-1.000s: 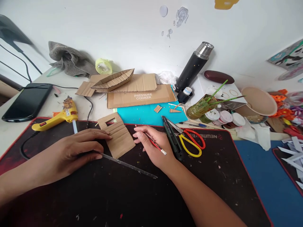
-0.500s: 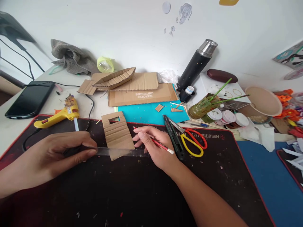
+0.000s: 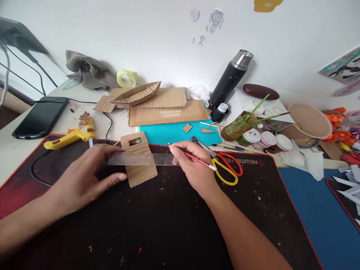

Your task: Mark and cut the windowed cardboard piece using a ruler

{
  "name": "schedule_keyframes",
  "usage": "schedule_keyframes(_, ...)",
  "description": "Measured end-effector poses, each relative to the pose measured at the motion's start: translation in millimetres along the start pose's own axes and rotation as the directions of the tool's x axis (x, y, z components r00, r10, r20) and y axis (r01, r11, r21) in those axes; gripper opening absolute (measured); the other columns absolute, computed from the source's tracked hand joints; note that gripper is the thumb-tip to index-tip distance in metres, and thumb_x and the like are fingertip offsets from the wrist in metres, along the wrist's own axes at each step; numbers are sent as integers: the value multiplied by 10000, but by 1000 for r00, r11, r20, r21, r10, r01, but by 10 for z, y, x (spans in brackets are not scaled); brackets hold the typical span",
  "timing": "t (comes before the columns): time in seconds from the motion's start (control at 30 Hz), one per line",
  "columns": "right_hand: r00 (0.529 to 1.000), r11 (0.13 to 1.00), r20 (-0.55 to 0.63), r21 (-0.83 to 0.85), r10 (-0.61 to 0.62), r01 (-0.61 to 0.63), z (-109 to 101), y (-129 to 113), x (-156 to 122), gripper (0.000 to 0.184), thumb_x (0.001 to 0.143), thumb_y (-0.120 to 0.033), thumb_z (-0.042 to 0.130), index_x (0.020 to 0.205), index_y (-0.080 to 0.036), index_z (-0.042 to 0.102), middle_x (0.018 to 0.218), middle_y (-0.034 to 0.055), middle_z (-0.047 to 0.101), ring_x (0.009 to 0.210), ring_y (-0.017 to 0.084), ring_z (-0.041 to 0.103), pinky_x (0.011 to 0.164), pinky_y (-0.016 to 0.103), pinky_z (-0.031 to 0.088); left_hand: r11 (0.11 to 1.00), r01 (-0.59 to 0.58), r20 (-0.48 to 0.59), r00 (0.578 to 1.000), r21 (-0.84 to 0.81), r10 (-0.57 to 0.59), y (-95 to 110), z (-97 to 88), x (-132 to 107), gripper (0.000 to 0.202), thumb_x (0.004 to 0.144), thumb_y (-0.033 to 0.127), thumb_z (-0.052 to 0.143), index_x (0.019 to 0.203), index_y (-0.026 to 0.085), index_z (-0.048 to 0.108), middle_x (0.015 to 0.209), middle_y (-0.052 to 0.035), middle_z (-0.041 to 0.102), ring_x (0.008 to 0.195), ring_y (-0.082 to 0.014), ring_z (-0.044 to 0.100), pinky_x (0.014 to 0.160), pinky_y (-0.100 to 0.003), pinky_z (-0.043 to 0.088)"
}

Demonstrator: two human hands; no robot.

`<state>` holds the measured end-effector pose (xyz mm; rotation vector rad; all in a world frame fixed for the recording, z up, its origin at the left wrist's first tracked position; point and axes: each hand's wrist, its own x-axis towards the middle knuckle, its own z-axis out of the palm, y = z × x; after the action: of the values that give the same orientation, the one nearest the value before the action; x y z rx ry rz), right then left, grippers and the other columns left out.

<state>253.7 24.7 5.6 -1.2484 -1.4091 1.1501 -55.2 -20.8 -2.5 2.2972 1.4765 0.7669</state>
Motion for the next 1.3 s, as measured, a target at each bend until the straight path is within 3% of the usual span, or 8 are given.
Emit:
schedule_keyframes(0.1,1000,998,-8,-55,-15,15,-54,-17,28,240,972,-456,790,928,-223,826,657,1,698,564,138,572,487,271,396,988,-118,27,993,104,116,-44,162,-19,1119,940,876,614,1749,193,252,1488,-192,684,1346,-411,659,1120,-582,543)
schedule_keyframes(0.17,1000,996,4,-84,-8,8,-80,-37,34,239,971,-451,787,926,-220,825,646,-2,689,599,149,602,516,273,415,979,-141,44,990,150,136,-55,222,-31,1164,952,867,608,1791,212,137,1522,-198,668,1390,-431,625,1140,-618,524)
schedule_keyframes(0.3,999,990,46,-141,22,-16,-108,-43,41,249,966,-460,788,925,-217,827,653,-11,691,588,141,598,533,272,431,976,-136,121,986,169,116,-93,218,-41,905,1048,729,597,1761,262,290,1622,-169,597,1463,-402,577,1194,-609,497)
schedule_keyframes(0.53,989,960,127,-278,71,-33,-98,44,30,228,993,-455,764,979,-243,847,677,-29,730,574,147,653,573,276,494,990,-135,163,979,50,125,-173,-128,73,987,1009,793,610,1763,258,265,1726,-167,498,1533,-376,542,1198,-537,531)
schedule_keyframes(0.77,953,839,271,-479,-137,257,-78,19,-55,147,1076,-307,686,1036,-271,823,1034,-12,870,950,206,825,858,302,590,918,-388,120,918,85,377,167,-15,35,272,1142,293,579,1354,191,716,1219,-92,779,1109,-242,705,980,-402,604)
schedule_keyframes(0.9,897,756,370,-508,-242,413,-66,25,-67,139,1093,-256,675,1091,-238,813,1076,27,874,984,219,837,868,313,610,813,-496,163,869,305,468,349,96,-107,340,1139,161,468,1340,105,736,1157,-119,801,1034,-269,720,885,-411,611)
schedule_keyframes(1.1,826,636,383,-527,-414,563,-32,62,-54,120,1080,-222,706,1161,-191,789,1072,100,858,990,268,816,893,394,641,734,-471,234,882,490,410,480,117,-263,497,1038,14,378,1377,79,735,1329,-131,796,1146,-270,712,954,-391,605)
schedule_keyframes(1.3,741,594,577,-478,-343,647,24,15,-92,337,1010,-334,828,1296,-175,746,1158,140,813,1095,332,761,963,519,650,733,-438,255,899,521,356,480,124,-275,519,986,7,419,1404,66,721,1355,-151,785,1165,-286,710,939,-390,618)
